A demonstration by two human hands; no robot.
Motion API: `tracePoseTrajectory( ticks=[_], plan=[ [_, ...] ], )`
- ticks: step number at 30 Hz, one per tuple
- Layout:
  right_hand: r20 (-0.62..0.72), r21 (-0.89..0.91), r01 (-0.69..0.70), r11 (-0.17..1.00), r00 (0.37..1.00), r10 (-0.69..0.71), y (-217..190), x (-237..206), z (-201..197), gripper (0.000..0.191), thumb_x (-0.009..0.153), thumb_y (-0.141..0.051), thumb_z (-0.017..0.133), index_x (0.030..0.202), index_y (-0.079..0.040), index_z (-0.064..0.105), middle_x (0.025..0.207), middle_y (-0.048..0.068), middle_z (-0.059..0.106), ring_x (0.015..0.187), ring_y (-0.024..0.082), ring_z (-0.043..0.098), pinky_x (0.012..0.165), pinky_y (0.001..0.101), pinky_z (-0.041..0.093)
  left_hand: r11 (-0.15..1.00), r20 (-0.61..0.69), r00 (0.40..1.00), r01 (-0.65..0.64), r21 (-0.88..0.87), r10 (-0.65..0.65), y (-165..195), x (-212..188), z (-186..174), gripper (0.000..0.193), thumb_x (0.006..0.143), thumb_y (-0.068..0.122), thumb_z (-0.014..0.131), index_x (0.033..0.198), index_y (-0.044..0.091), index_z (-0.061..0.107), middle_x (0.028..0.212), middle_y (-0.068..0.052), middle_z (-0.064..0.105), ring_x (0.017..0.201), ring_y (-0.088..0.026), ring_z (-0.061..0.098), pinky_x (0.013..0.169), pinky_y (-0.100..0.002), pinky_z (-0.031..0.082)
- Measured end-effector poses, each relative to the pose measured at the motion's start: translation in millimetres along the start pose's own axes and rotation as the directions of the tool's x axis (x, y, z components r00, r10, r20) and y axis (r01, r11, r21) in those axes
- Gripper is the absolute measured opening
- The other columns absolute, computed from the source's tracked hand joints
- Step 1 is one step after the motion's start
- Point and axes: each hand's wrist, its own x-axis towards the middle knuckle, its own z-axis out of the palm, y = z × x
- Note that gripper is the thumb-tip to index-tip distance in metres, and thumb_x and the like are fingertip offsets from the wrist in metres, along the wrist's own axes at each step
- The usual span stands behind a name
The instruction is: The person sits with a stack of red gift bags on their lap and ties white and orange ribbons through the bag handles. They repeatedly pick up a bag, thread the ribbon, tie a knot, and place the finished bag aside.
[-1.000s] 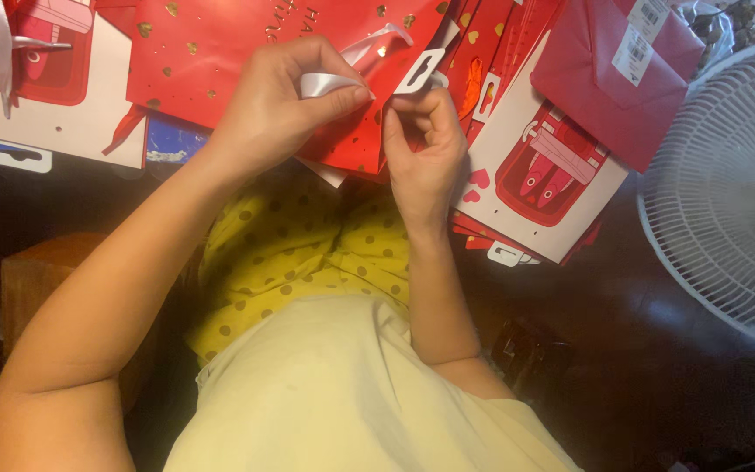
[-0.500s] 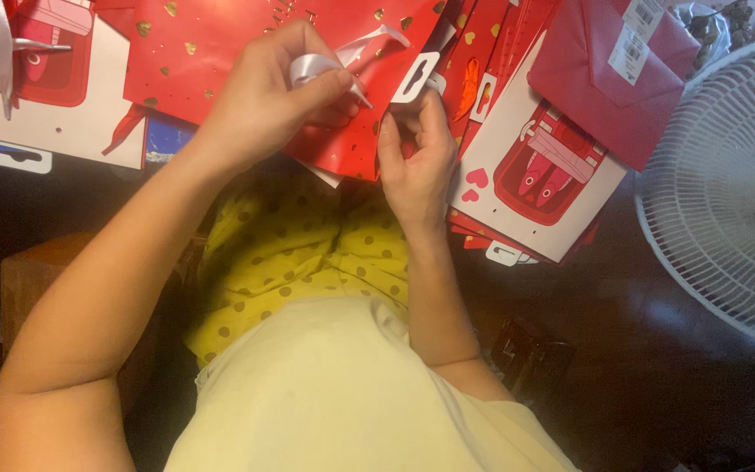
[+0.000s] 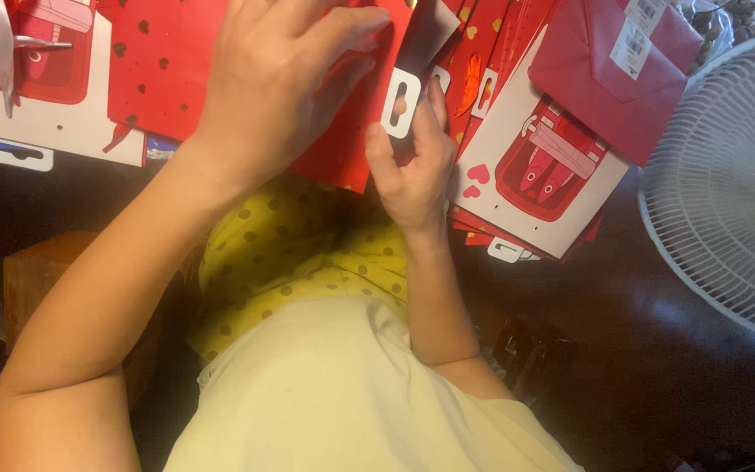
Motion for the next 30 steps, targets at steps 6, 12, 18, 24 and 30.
tracePoseTrajectory(
  ticks=[6,12,18,24,30],
  plan=[
    [-0.063,0.092,-0.021,0.996,0.998,0.026,-22.3,7.6,6.1,0.048,0.102,-0.009,0.062,0.147,-0.003,0.047,0.123,0.004,0.058,0.103,0.009,0.064,0.09,0.0236,0.055,0.967,-0.041,0.986,0.152,-0.206,-0.164,-17.9,-15.3,26.2,0.012,0.097,-0.002,0.078,0.107,0.003,0.074,0.104,-0.009,0.071,0.095,-0.028,0.067,0.083,-0.039,0.052],
    [-0.036,0.029,-0.345,0.938,0.938,0.346,-8.3,24.8,7.5,0.046,0.101,-0.009,0.064,0.145,0.0,0.055,0.095,0.014,0.065,0.085,0.015,0.058,0.079,0.0301,0.048,0.955,0.004,0.973,0.227,-0.194,-0.23,-23.8,-25.8,36.7,0.014,0.095,-0.001,0.08,0.108,0.003,0.076,0.096,-0.011,0.071,0.087,-0.028,0.067,0.076,-0.039,0.052],
    [-0.035,0.038,-0.08,0.996,0.996,0.081,22.6,18.9,7.8,0.039,0.106,0.0,0.06,0.145,0.0,0.059,0.138,0.011,0.067,0.127,0.016,0.064,0.114,0.0313,0.052,0.775,0.142,0.876,0.475,-0.416,-0.461,-23.4,-16.1,26.5,0.007,0.102,0.006,0.069,0.103,-0.001,0.067,0.092,-0.007,0.072,0.085,-0.018,0.068,0.075,-0.034,0.054],
    [-0.054,0.116,-0.123,0.986,0.99,0.13,23.9,15.1,10.4,0.041,0.105,0.003,0.059,0.146,-0.001,0.058,0.132,0.007,0.066,0.1,0.008,0.064,0.091,0.0239,0.055,0.334,0.28,0.83,0.47,-0.817,-0.483,-24.7,-6.2,22.8,0.022,0.104,0.014,0.068,0.12,0.002,0.06,0.116,-0.003,0.069,0.103,-0.01,0.071,0.088,-0.03,0.062],
    [-0.034,0.063,-0.017,0.998,0.999,0.019,13.4,11.7,12.3,0.045,0.106,0.007,0.06,0.148,-0.004,0.048,0.139,0.001,0.061,0.09,0.005,0.062,0.082,0.0212,0.054,0.903,0.062,0.963,0.268,-0.335,-0.263,-13.8,-12.4,29.6,0.022,0.09,0.005,0.08,0.108,-0.003,0.07,0.103,-0.016,0.073,0.095,-0.021,0.068,0.079,-0.036,0.056]
  ],
)
